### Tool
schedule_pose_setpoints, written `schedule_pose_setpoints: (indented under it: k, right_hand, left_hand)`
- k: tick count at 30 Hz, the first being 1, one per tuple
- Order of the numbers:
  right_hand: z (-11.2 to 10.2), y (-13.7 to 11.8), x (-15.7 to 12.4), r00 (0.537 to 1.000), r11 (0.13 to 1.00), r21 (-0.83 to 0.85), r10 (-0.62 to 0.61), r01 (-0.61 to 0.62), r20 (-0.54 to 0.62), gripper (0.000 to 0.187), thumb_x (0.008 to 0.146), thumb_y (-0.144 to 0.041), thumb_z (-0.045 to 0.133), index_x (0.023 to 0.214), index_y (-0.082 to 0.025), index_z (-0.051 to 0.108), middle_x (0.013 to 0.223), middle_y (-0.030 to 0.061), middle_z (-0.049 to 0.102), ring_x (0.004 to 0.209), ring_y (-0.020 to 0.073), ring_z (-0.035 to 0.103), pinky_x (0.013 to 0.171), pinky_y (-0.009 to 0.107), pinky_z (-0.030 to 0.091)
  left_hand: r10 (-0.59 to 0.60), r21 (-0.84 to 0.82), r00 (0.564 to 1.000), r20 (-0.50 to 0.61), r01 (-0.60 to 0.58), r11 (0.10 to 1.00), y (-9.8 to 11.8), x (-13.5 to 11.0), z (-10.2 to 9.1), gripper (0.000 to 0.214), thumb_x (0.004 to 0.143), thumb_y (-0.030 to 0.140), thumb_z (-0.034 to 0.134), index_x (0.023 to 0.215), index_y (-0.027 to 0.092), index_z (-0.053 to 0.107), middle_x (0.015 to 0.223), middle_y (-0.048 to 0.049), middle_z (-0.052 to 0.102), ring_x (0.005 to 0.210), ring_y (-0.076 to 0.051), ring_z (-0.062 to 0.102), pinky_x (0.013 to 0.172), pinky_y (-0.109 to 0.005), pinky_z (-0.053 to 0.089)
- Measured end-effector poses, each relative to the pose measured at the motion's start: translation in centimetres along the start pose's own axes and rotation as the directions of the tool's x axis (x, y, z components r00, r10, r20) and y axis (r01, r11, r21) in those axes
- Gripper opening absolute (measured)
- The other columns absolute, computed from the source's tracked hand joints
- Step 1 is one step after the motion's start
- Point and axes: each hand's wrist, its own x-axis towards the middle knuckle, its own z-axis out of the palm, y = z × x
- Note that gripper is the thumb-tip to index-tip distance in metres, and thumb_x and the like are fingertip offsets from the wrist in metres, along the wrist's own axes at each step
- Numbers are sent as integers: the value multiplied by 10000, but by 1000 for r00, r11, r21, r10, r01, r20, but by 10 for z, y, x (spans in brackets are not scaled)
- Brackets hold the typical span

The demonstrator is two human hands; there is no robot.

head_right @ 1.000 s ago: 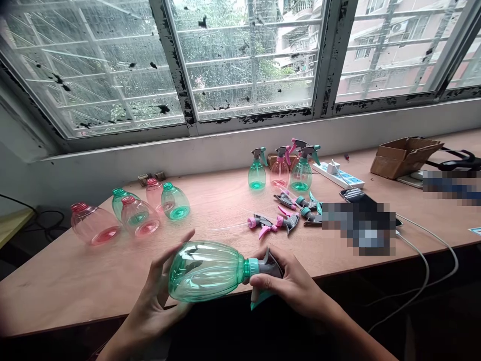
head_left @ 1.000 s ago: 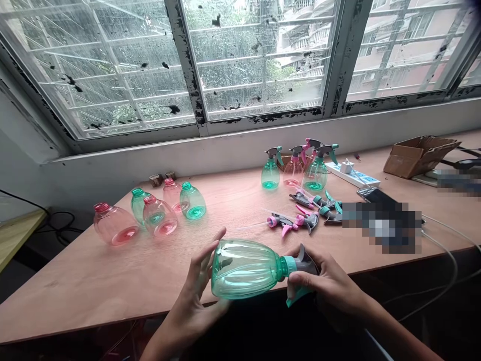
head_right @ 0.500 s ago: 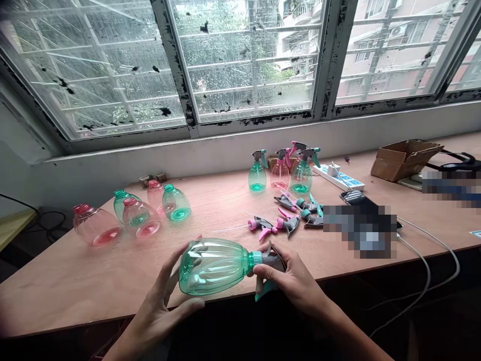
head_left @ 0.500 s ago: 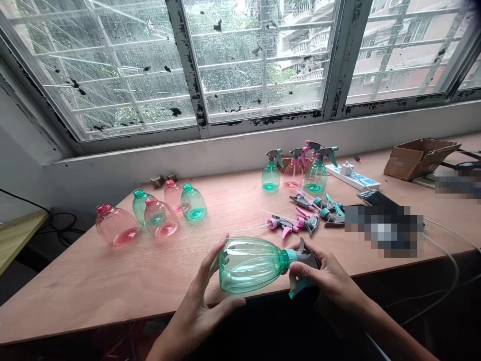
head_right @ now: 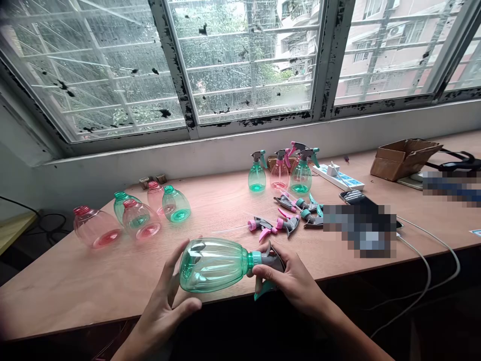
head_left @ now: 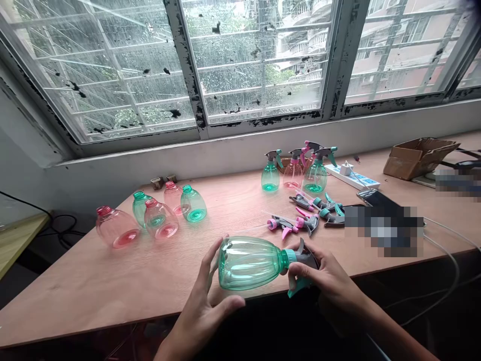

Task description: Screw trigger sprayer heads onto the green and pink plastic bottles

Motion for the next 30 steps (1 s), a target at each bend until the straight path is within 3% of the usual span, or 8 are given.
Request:
schedule_pose_setpoints:
  k: [6, 12, 18, 24, 27, 30]
  right_hand:
    - [-4, 1, 1, 999, 1000, 2, -1, 1, -33, 292, 851, -353, 759, 995, -175, 578, 741, 19, 748, 666, 178, 713, 638, 270, 587]
    - [-11, 6, 18, 996, 996, -47, -83, 81, -43, 240, 855, -332, 749, 945, -175, 592, 705, 14, 752, 628, 174, 704, 666, 280, 565]
    - [-14, 11, 24, 995, 991, -96, -96, 94, -14, 274, 839, -299, 761, 1013, -174, 590, 688, -2, 742, 628, 168, 698, 661, 269, 557]
    - [-16, 12, 24, 997, 999, -8, -50, 50, 53, 289, 884, -379, 706, 995, -169, 542, 668, 20, 731, 569, 170, 677, 583, 278, 552]
    - [-18, 12, 22, 998, 999, 3, -51, 51, 31, 302, 889, -407, 702, 972, -175, 529, 513, -43, 634, 475, 136, 616, 516, 233, 502]
    - [-18, 10, 19, 1000, 998, 54, -8, 8, 14, 319, 898, -443, 686, 994, -175, 544, 449, -82, 542, 390, 92, 527, 376, 147, 328]
  left_hand:
    - [2, 41, 1000, -3, -2, 999, 0, 10, 2, 830, 830, 346, 761, 1526, 367, 310, 1651, -39, 242, 1505, -349, 214, 1222, -496, 222]
    - [-84, -82, 994, 64, 89, 993, -3, 17, 4, 872, 903, 365, 680, 1555, 427, 104, 1637, -30, 285, 1459, -316, 349, 1201, -492, 286]
    - [-75, -56, 996, 43, 77, 995, 1, 25, 3, 789, 882, 419, 693, 1544, 283, 287, 1559, -95, 429, 1426, -355, 397, 1189, -496, 329]
    - [-75, -20, 997, 16, 76, 997, -4, 24, 7, 858, 808, 339, 783, 1517, 295, 303, 1522, -73, 480, 1398, -321, 449, 1130, -427, 443]
    - [-32, 73, 999, -26, 34, 997, -9, 19, 12, 878, 788, 370, 798, 1507, 307, 298, 1515, -94, 479, 1343, -337, 514, 1073, -449, 498]
    - [113, 286, 988, -101, -79, 955, -7, 14, 14, 854, 758, 422, 817, 1469, 309, 357, 1478, -108, 505, 1321, -351, 525, 1074, -486, 481]
